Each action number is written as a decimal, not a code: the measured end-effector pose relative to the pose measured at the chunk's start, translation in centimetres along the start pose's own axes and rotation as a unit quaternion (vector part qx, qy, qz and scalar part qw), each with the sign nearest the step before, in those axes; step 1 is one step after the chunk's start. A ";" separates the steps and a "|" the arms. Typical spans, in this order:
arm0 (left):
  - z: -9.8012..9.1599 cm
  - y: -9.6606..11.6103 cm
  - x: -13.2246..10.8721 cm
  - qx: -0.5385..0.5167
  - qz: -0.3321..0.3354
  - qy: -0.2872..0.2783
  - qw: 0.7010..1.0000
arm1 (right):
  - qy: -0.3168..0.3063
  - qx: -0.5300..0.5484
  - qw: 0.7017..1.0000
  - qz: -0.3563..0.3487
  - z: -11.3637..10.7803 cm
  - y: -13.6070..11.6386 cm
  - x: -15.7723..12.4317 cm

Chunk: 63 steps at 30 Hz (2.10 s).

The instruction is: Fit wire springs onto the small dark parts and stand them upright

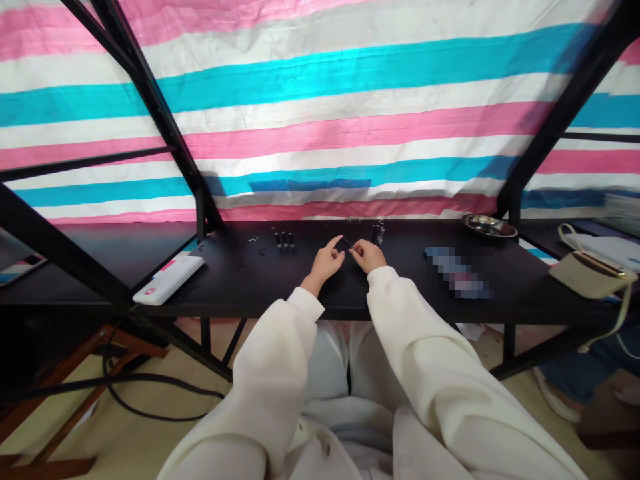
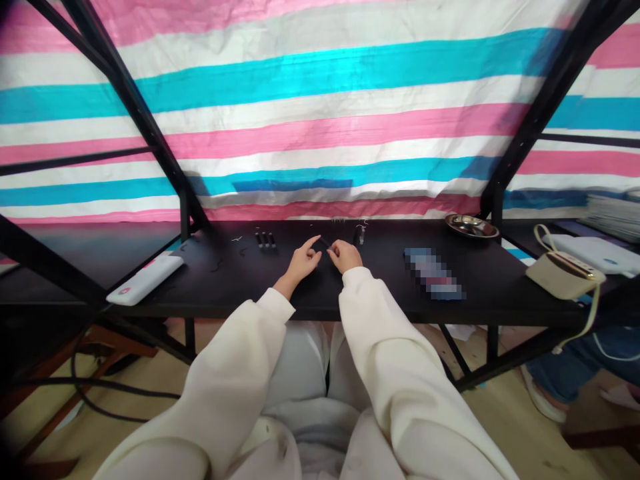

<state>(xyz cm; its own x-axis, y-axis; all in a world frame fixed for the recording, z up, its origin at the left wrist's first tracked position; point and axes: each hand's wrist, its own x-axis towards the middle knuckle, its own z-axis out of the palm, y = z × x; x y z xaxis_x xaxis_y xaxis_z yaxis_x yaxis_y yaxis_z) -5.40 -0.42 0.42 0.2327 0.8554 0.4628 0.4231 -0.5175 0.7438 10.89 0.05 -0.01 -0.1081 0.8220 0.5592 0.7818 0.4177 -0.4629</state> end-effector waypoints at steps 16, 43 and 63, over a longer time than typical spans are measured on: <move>-0.1 0.4 0.0 -0.024 -0.015 -0.009 1.000 | 0.001 -0.005 1.000 0.006 0.0 0.0 -0.1; 0.4 -0.7 0.4 -0.071 -0.040 -0.026 0.996 | 0.002 0.052 0.996 -0.071 1.2 1.0 0.1; 0.2 0.2 0.6 -0.170 -0.071 -0.016 0.983 | -0.006 0.042 0.995 -0.090 0.6 -0.1 -0.2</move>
<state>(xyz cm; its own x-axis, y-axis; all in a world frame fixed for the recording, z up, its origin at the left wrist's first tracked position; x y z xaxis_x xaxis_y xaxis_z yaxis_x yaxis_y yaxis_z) -4.98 0.04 0.71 0.2215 0.9174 0.3307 0.1376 -0.3651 0.9207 10.48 0.04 -0.49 -0.2482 0.7355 0.6305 0.6959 0.5881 -0.4121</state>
